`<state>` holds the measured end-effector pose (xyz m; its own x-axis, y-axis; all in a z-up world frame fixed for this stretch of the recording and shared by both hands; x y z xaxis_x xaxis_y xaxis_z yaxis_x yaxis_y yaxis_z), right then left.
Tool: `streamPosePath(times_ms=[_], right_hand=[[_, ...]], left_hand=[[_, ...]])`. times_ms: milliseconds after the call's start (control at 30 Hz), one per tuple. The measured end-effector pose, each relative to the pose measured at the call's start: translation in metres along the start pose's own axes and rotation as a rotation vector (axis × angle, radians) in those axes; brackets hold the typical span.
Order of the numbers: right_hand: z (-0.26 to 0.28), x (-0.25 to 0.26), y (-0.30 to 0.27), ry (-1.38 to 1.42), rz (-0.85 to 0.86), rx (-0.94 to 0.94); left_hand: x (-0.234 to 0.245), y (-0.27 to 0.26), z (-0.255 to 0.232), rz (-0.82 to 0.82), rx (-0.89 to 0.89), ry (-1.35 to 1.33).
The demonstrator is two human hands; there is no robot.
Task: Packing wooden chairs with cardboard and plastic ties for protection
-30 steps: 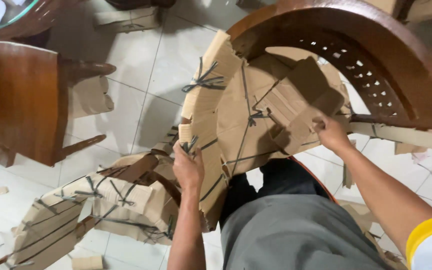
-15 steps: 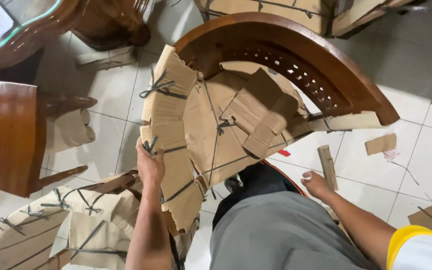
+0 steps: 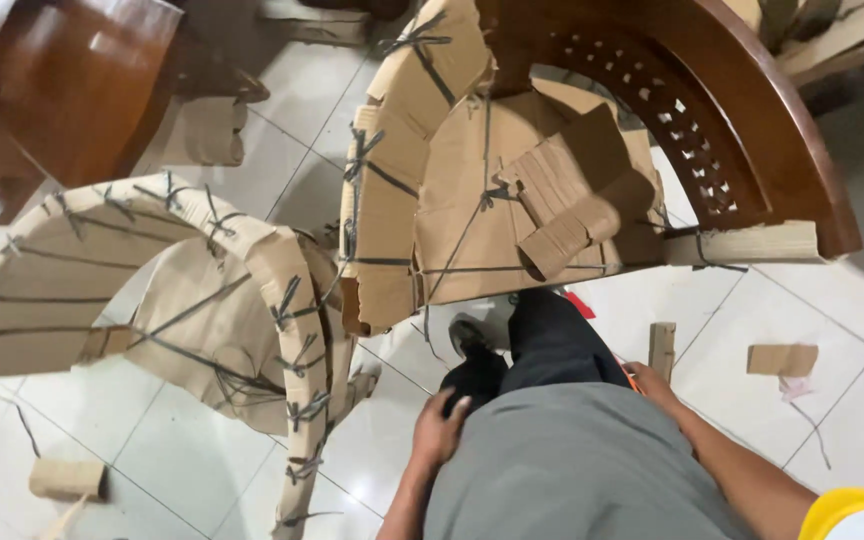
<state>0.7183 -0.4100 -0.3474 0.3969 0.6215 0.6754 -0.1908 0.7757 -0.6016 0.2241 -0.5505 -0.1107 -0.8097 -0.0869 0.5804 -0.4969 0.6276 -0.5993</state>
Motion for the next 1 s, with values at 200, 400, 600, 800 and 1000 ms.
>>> streamPosePath(times_ms=[200,400,600,800,1000], right_hand=[[0.105,0.124,0.022,-0.119,0.072,-0.213],[0.239,0.209,0.006,0.136,0.18,-0.217],[0.165,0.217,0.034,0.127,0.278,-0.053],[0.046,0.24,0.098,-0.549,0.358,0.204],[0.016,0.211,0.191,-0.827,0.417,0.432]], left_hand=[[-0.031,-0.12,0.197,-0.013,0.496,0.103],[-0.19,-0.219,0.187,-0.175,0.669,-0.024],[-0.405,-0.239,0.114,-0.135,0.614,-0.294],[-0.399,-0.263,0.062,-0.368,0.719,-0.479],[-0.441,-0.268,0.049,-0.493,0.813,-0.76]])
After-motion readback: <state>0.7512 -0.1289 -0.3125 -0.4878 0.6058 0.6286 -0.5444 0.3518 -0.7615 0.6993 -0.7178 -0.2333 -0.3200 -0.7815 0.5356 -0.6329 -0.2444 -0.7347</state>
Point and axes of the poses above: each hand's wrist, its own y-axis towards the middle knuckle, its own x-axis out of the back of the hand, z = x × y, the point moved 3 cm from there along y, towards the middle knuckle, and after that the axes turned 12 degrees about -z, right-handed, at the moved point
